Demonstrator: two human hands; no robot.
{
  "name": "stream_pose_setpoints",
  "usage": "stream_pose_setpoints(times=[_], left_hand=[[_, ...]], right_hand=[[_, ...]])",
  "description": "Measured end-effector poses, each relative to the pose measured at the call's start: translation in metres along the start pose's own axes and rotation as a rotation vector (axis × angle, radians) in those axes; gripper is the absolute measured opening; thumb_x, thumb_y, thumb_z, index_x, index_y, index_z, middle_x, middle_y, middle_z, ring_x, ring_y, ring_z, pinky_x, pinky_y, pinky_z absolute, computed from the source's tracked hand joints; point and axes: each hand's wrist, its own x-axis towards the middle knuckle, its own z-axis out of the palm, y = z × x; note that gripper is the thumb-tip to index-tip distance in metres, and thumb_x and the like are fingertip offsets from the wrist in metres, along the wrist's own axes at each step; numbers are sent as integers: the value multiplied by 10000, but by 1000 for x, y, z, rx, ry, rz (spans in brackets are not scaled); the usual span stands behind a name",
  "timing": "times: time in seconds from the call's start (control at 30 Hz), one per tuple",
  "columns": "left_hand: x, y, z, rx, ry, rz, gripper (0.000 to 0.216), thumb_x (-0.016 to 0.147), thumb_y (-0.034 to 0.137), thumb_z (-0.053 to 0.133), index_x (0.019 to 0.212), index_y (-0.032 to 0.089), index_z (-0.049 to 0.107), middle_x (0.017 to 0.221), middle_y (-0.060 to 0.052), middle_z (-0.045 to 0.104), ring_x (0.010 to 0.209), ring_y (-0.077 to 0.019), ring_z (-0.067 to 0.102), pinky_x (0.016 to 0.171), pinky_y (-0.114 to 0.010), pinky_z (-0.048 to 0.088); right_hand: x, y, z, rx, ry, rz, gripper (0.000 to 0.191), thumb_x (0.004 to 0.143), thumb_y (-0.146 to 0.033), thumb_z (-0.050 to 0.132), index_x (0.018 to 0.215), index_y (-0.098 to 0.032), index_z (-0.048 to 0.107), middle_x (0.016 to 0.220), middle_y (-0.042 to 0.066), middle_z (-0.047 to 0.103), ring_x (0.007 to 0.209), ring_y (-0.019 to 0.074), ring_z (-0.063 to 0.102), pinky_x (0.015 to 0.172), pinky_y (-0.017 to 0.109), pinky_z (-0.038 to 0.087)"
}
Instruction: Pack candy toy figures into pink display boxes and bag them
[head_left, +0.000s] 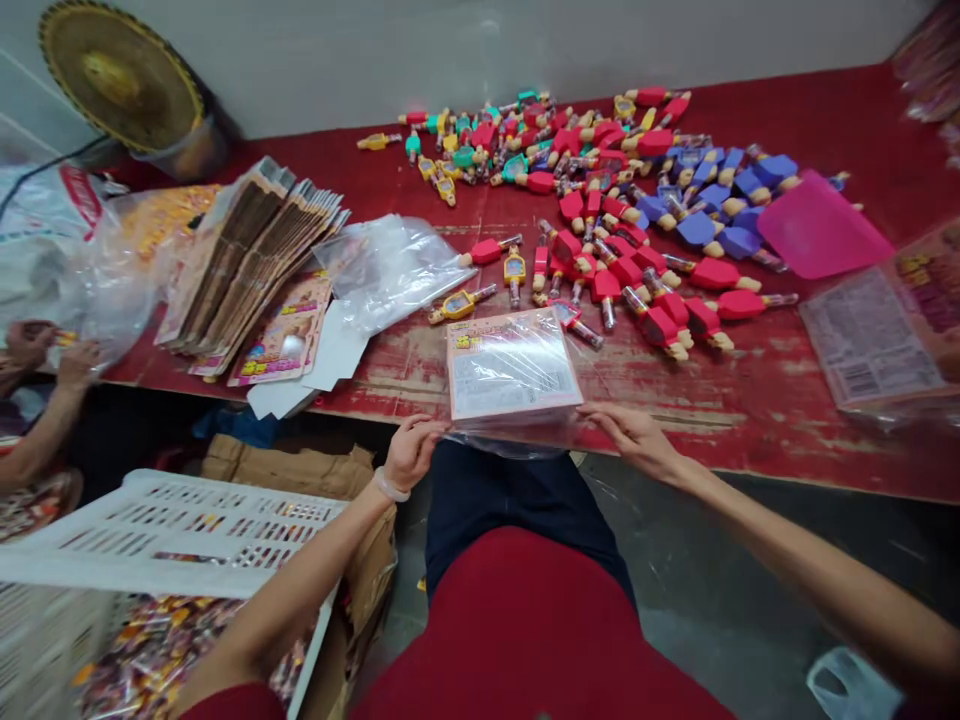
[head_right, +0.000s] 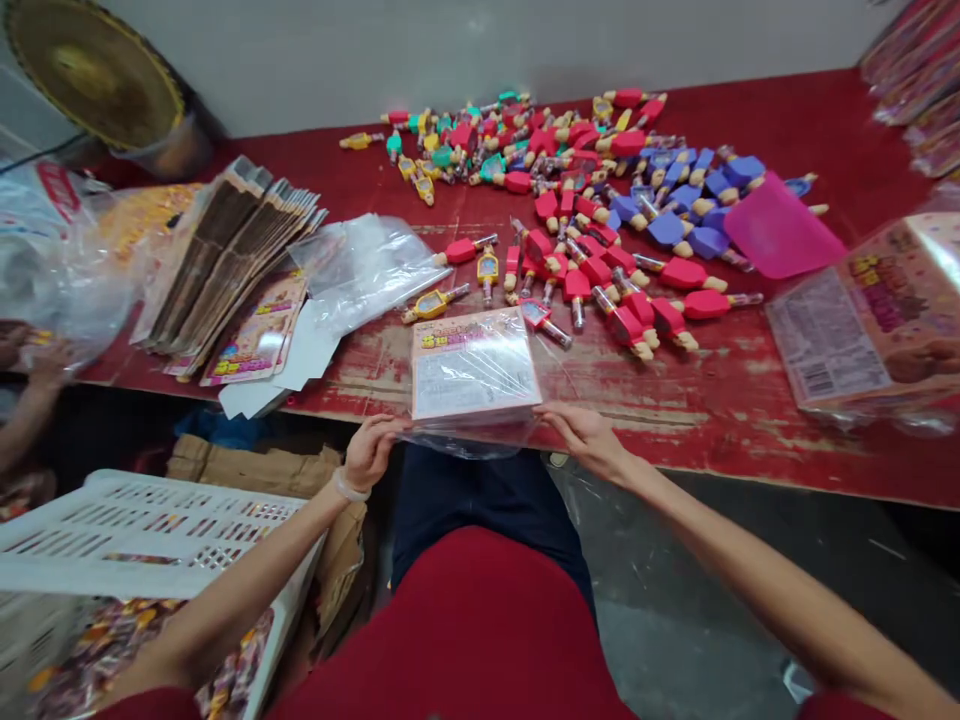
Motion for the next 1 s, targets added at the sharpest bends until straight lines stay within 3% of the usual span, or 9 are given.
stream_pose_setpoints(times=[0.1,0.2,0.43,0.53,0.63,0.73,0.83,0.93,1.0], left_hand=[[-7,17,4,-41,187,-269,335,1034,366,440,871,202,683,785,-54,750,804,-171,709,781,-305,570],[-11,32,6,-105,214,-593,380,1016,480,445,833,205,633,652,-25,705,654,-163,694,686,-277,557],[6,43,40,-410,270,-1088,439,921,620,524,751,215,519,476,57,525,419,-121,500,473,-230,423],[6,41,64,-413,344,-1117,446,872,616,578,717,200,535,607,21,570,563,-126,554,571,-242,475],[1,31,73,-379,409,-1112,423,809,570,663,974,185,607,990,-72,684,915,-195,658,880,-348,544],[10,6,64,-426,263,-1185,539,725,561,739,1098,189,623,1128,-139,695,1046,-280,673,1006,-499,520],[39,-15,50,-515,113,-1194,526,788,679,612,1048,224,667,1084,-142,745,1069,-364,699,989,-597,537],[66,-11,41,-527,-96,-1046,499,733,702,670,1068,332,668,1129,-48,766,1142,-384,688,1037,-593,537],[78,5,45,-580,-172,-931,500,708,668,721,1140,434,632,1215,24,743,1202,-352,670,1043,-542,557]], right_hand=[[-10,-24,10,153,252,212,426,1040,-550,463,1005,-214,722,846,50,757,797,215,731,788,344,601],[-8,-36,19,262,421,385,472,970,-635,545,880,-200,706,729,52,720,681,207,689,692,325,569],[3,-6,45,833,553,932,538,414,-582,953,656,-178,693,627,25,635,552,154,555,509,259,445],[3,5,58,752,555,935,545,439,-632,910,588,-194,622,653,12,602,595,151,526,543,267,438],[5,7,65,604,540,886,571,487,-701,841,573,-214,556,677,12,570,694,180,526,641,298,465],[25,3,71,610,554,850,612,492,-744,802,745,-216,621,820,50,641,876,245,579,781,355,503],[58,-3,77,698,529,801,684,572,-833,702,846,-216,590,815,55,650,844,263,618,770,406,535],[69,-15,72,858,455,752,752,543,-765,807,978,-233,503,849,35,656,758,255,643,701,416,558],[48,-26,54,967,460,679,803,540,-651,889,1079,-259,441,1012,55,663,838,268,669,718,408,571]])
